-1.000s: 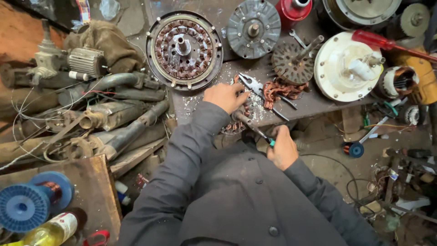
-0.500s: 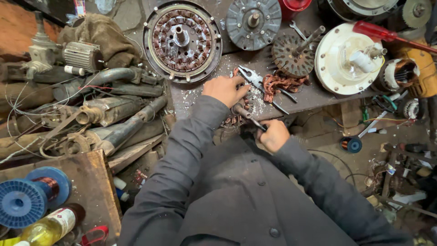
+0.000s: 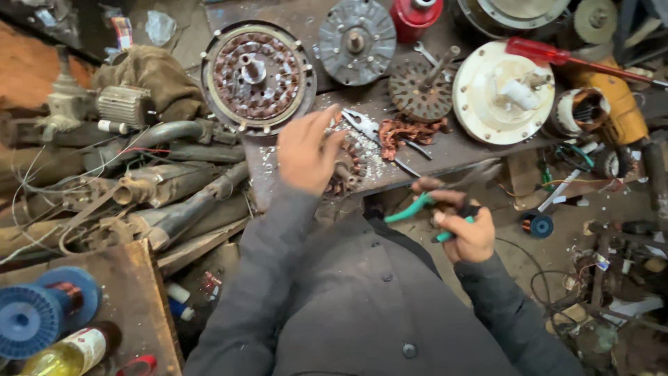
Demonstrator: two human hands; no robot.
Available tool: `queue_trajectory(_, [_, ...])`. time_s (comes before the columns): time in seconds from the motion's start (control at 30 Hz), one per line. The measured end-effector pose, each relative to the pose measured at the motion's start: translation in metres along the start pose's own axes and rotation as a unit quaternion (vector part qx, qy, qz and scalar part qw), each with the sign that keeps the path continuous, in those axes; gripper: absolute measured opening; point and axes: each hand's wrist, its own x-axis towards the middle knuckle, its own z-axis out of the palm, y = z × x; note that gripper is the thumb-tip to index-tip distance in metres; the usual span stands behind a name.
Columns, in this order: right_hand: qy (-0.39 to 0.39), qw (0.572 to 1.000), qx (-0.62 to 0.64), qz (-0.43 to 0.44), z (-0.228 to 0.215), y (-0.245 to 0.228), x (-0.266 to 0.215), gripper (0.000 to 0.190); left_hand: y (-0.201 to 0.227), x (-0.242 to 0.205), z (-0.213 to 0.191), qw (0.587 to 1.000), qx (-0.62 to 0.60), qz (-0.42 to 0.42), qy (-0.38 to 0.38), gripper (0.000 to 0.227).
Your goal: The person uses pliers to pull and cut copper windings from a motor stator core on a cluttered workbench. They repeatedly grip, twist, and extract copper strands, accumulating a pile of removed copper wire on the table.
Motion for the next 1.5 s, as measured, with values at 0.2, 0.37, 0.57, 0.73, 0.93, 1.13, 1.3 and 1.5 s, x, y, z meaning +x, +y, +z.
queue_trajectory(0.2, [-0.027,0.973,0.217,-0.071,0.031,-0.028,-0.006,0.032,0.096,-0.044,-0.037,0.978,-0.192,0.079,-0.012,0.037])
queue_trajectory(0.37, [0.024,1.0,-0.011,0.01,0.03,-0.062,-0.009,0.021,0.133,-0.053,0.002,0.97,-0.152,-0.087,-0.167,0.026])
queue_trajectory(0.57, [0.018,0.992,0.115,0.055,0.014,-0.084,-0.009,0.035,0.128,-0.078,0.041,0.78,-0.531,-0.265,-0.197,0.04])
queue_trajectory(0.73, [-0.017,0.998,-0.052,-0.02,-0.016,-0.073,-0.009,0.042,0.122,-0.089,0.056,0.42,-0.787,-0.386,-0.236,0.043])
queue_trajectory(0.93, [-0.045,0.994,-0.092,0.037,-0.054,-0.054,-0.014,0.051,0.13,-0.068,0.058,0.786,-0.483,-0.251,-0.294,0.036])
queue_trajectory(1.13, [-0.033,0.924,-0.38,0.004,-0.076,-0.06,-0.01,0.043,0.148,-0.044,0.079,0.966,-0.201,-0.126,-0.1,0.024])
queue_trajectory(1.3, [0.034,0.956,-0.053,-0.287,-0.068,-0.074,-0.007,0.032,0.122,-0.076,0.029,0.986,-0.107,-0.116,0.055,0.021])
queue_trajectory(1.5, [0.191,0.953,-0.218,-0.092,-0.062,-0.02,0.024,0.028,0.071,-0.103,-0.005,0.916,-0.152,-0.306,0.212,0.02])
